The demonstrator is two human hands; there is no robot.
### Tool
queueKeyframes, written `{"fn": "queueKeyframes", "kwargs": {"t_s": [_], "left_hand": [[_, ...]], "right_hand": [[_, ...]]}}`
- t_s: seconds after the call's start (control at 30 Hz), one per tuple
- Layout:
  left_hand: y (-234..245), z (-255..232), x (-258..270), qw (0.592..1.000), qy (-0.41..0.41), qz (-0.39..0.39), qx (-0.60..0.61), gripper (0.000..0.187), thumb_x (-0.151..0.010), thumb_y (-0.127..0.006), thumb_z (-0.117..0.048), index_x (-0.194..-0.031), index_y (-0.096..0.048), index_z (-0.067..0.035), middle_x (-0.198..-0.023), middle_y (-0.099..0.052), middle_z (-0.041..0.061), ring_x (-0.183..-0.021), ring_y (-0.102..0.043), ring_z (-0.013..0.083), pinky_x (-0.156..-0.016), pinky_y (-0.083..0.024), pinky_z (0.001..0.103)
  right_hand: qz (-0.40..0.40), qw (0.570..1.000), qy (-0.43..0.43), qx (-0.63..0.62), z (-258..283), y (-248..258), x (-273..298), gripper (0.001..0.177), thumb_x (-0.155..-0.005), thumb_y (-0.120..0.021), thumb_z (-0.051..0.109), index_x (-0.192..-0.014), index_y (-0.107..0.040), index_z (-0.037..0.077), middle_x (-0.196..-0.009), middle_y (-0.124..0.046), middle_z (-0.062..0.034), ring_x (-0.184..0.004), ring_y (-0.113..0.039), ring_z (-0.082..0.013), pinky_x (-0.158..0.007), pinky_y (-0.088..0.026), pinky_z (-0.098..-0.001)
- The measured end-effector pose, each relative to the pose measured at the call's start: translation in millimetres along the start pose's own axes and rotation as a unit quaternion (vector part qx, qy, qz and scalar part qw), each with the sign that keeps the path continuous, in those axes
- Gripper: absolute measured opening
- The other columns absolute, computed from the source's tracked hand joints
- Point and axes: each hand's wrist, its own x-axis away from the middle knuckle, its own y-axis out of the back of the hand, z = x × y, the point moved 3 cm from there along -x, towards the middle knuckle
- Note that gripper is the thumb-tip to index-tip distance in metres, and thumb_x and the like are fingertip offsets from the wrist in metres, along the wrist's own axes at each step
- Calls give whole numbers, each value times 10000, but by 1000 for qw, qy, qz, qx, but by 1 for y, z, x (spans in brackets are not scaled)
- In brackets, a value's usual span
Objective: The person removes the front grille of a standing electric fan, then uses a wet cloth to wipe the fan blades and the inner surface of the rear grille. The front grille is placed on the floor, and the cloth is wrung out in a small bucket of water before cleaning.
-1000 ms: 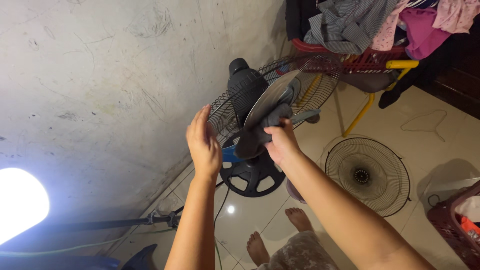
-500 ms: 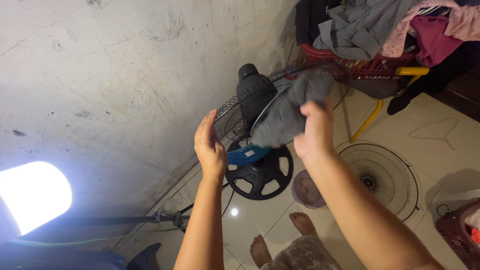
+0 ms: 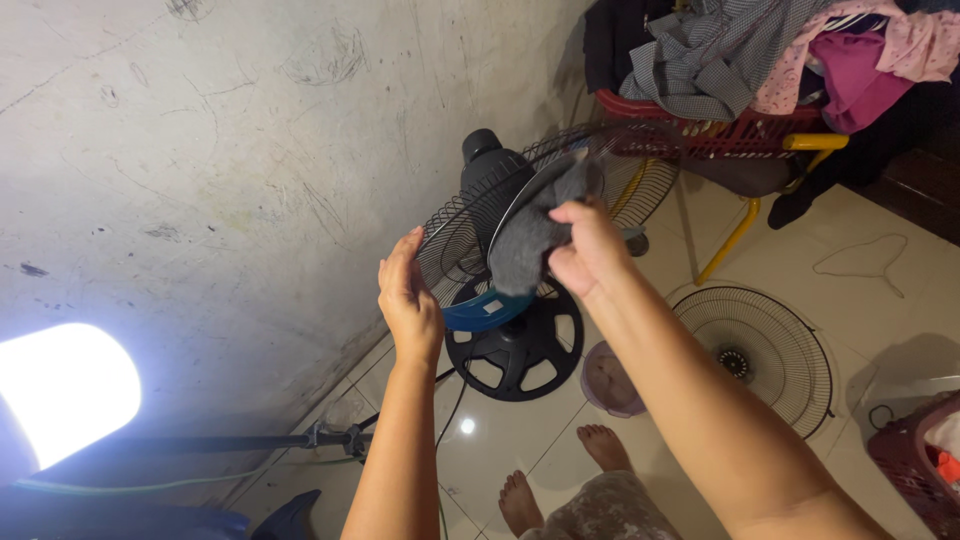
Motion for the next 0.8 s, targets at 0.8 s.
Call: {"fn": "queueKeyframes", "kwargs": {"t_s": [0.8], "left_hand": [[-97, -38, 50, 967, 237, -9, 90, 373, -1062, -549, -251, -1345, -587, -10, -1126, -691, 146, -1011, -651, 196, -869, -515, 329]], "right_hand": [[-10, 885, 234, 403, 58, 68, 47, 493, -944, -669, 228, -1370, -466, 87, -1291, -563, -74, -1193, -551, -180, -1007, -473, -374]]}}
